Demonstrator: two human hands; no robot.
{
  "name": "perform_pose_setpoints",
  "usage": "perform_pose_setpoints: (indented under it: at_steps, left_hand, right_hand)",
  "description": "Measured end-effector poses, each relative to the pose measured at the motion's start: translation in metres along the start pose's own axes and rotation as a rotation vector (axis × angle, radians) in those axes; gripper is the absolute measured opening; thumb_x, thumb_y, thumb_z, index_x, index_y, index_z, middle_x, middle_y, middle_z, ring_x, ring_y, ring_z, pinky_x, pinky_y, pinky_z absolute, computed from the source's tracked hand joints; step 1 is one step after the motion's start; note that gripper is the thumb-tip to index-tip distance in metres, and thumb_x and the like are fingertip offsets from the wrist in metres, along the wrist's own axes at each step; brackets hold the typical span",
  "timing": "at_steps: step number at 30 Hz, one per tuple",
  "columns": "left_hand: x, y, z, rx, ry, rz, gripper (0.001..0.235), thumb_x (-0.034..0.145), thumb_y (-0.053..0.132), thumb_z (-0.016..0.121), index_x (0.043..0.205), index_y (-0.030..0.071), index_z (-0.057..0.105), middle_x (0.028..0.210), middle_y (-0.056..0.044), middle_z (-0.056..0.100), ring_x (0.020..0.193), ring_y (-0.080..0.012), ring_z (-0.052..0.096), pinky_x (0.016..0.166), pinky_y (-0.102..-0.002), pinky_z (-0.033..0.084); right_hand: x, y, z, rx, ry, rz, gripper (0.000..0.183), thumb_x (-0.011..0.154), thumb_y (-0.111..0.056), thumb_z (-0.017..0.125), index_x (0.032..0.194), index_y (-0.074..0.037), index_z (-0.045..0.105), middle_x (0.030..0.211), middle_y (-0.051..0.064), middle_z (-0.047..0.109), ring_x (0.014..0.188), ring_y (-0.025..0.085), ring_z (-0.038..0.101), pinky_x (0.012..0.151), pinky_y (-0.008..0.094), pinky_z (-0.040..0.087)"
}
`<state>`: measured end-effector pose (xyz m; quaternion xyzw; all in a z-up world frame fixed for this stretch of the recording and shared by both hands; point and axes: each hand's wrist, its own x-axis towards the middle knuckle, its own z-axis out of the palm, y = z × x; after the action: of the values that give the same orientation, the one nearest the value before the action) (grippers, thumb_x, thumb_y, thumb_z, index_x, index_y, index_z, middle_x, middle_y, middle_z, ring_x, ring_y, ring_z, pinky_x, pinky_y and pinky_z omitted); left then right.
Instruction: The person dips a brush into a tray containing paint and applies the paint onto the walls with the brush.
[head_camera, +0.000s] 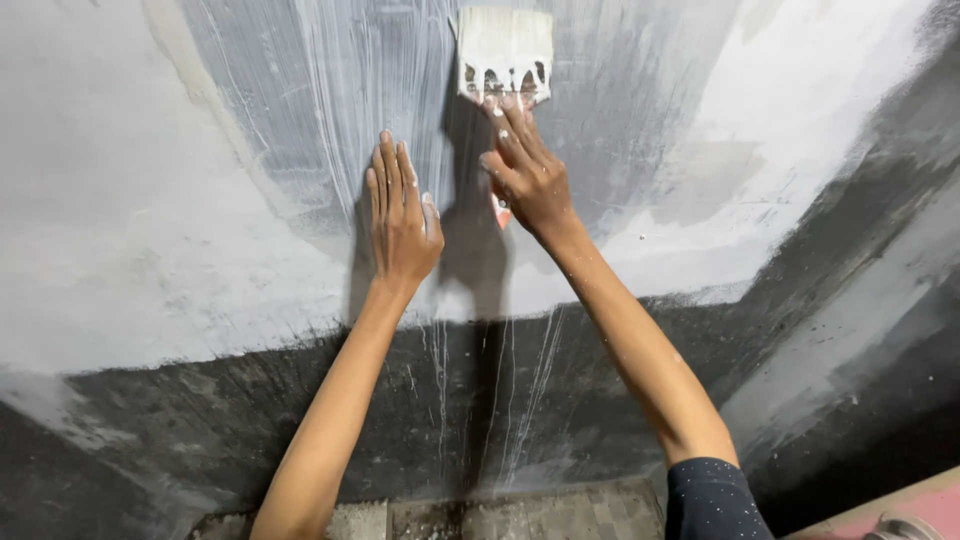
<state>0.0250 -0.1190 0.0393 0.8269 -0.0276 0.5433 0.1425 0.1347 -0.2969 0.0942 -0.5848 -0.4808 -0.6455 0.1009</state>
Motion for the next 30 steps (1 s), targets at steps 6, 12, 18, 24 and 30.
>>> perform_pose_setpoints:
  at_steps: [6,12,18,24,30]
  left_hand:
    - [-0.005,-0.018,0.014,0.040,0.040,0.021,0.076,0.095,0.005,0.050,0.162,-0.006,0.014,0.170,-0.025,0.012,0.158,-0.0417,0.013,0.130,-0.053,0.014]
    - [-0.011,-0.014,0.035,0.020,0.051,0.062,0.076,0.094,0.005,0.049,0.160,-0.008,0.016,0.169,-0.027,0.014,0.157,-0.0429,0.014,0.129,-0.053,0.014]
    - [0.005,0.010,0.040,0.037,0.035,0.061,0.074,0.094,0.006,0.049,0.160,-0.008,0.018,0.168,-0.027,0.015,0.157,-0.0433,0.016,0.129,-0.053,0.016]
    - [0.008,0.017,0.053,0.045,0.050,0.075,0.074,0.095,0.006,0.049,0.160,-0.008,0.017,0.169,-0.026,0.015,0.157,-0.0424,0.016,0.130,-0.053,0.016]
    - [-0.008,0.019,0.067,0.112,0.018,0.067,0.076,0.094,0.005,0.048,0.160,-0.008,0.014,0.170,-0.026,0.011,0.158,-0.0409,0.012,0.130,-0.052,0.013]
  right_hand:
    - [-0.138,-0.063,0.023,0.243,-0.207,0.075,0.014,0.086,-0.001,0.073,0.093,-0.006,0.061,0.140,0.019,0.059,0.140,0.039,0.050,0.108,0.047,0.057]
    - [-0.217,-0.117,-0.011,0.264,-0.210,0.005,0.015,0.095,-0.006,0.070,0.087,-0.012,0.058,0.144,0.017,0.062,0.142,0.032,0.049,0.117,0.045,0.047]
    - [-0.084,0.003,-0.002,0.066,0.086,-0.029,0.023,0.100,-0.003,0.065,0.081,-0.011,0.055,0.137,0.015,0.066,0.138,0.033,0.054,0.110,0.047,0.058]
    - [-0.082,0.017,0.003,0.052,-0.007,0.079,0.016,0.095,0.000,0.064,0.083,-0.008,0.058,0.140,0.018,0.063,0.139,0.036,0.053,0.113,0.048,0.054]
    - [-0.243,-0.069,-0.019,0.156,-0.193,0.046,0.013,0.094,-0.003,0.067,0.084,-0.010,0.062,0.141,0.016,0.064,0.138,0.035,0.052,0.115,0.046,0.049]
